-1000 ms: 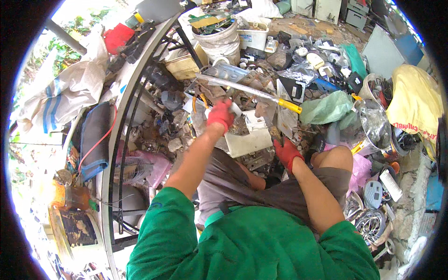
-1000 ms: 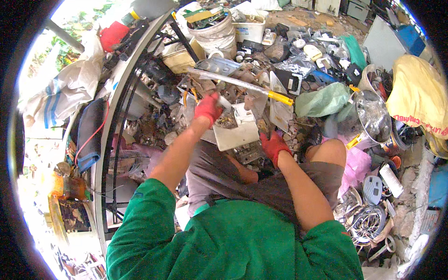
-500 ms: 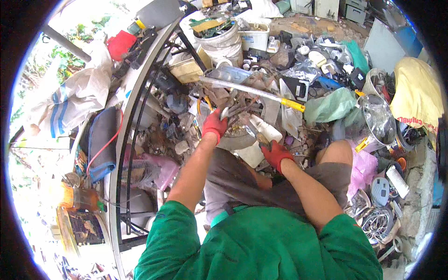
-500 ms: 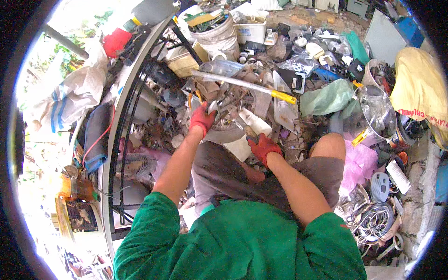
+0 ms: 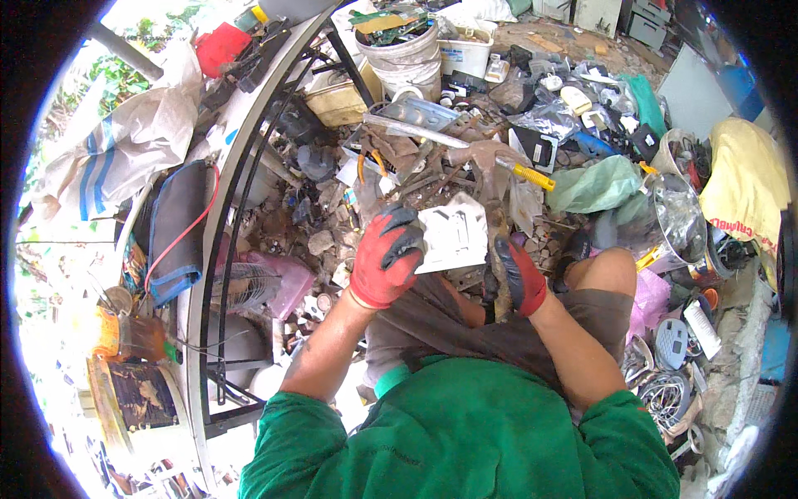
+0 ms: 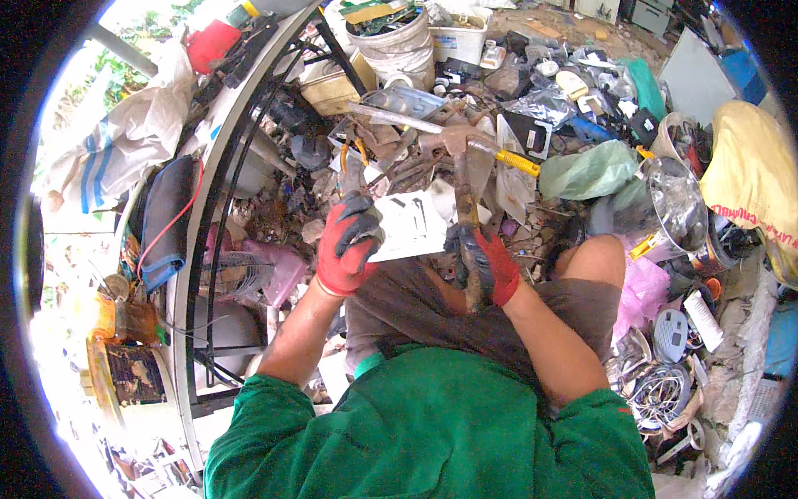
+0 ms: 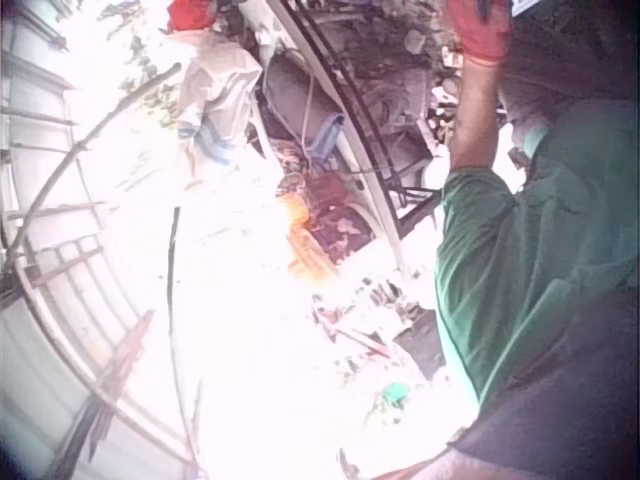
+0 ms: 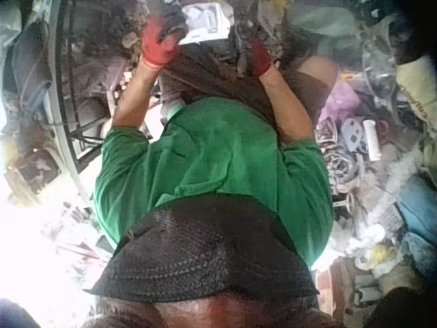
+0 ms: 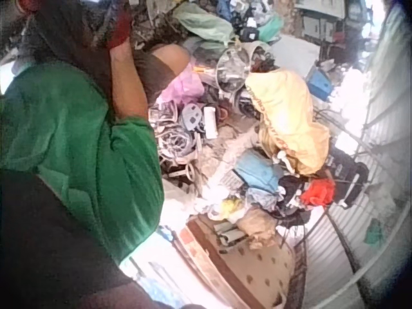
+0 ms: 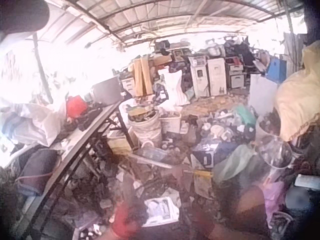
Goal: The person disassembles an electronic component using an Allen key to remove a screw, uses a metal bar to pry it apart, and hammers the casing to separate pieces.
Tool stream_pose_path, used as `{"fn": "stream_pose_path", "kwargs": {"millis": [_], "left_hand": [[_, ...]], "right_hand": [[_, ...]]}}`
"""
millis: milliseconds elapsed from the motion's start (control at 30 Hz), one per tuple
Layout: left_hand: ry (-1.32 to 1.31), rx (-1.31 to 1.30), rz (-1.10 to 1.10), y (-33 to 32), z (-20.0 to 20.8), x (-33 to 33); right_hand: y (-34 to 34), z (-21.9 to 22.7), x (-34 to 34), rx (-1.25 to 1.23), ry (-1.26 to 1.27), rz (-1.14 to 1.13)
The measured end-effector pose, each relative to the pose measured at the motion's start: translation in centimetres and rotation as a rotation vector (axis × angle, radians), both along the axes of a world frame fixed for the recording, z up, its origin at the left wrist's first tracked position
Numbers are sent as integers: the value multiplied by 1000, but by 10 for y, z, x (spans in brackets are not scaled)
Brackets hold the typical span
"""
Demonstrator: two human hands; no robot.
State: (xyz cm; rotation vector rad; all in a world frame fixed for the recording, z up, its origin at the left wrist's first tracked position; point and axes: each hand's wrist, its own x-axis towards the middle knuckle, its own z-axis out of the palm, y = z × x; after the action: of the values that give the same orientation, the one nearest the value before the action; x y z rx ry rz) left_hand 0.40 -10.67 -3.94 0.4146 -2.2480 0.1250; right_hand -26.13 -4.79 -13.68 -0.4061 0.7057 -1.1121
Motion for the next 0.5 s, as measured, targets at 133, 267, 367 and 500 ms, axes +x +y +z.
{"fn": "stream_pose_path", "kwargs": {"millis": [133, 267, 367, 500], "left_hand": [[14, 38, 0, 0, -12, -8], [-11, 121, 136, 8, -24, -16], [-33, 171, 248, 11, -29, -18], [62, 709, 264, 20, -49, -27]], "right_hand": [[3, 7, -10, -167, 4, 85], [14, 23, -5, -198, 142, 120], [14, 25, -7, -161, 118, 96], [10, 23, -7, -108, 62, -27]]}}
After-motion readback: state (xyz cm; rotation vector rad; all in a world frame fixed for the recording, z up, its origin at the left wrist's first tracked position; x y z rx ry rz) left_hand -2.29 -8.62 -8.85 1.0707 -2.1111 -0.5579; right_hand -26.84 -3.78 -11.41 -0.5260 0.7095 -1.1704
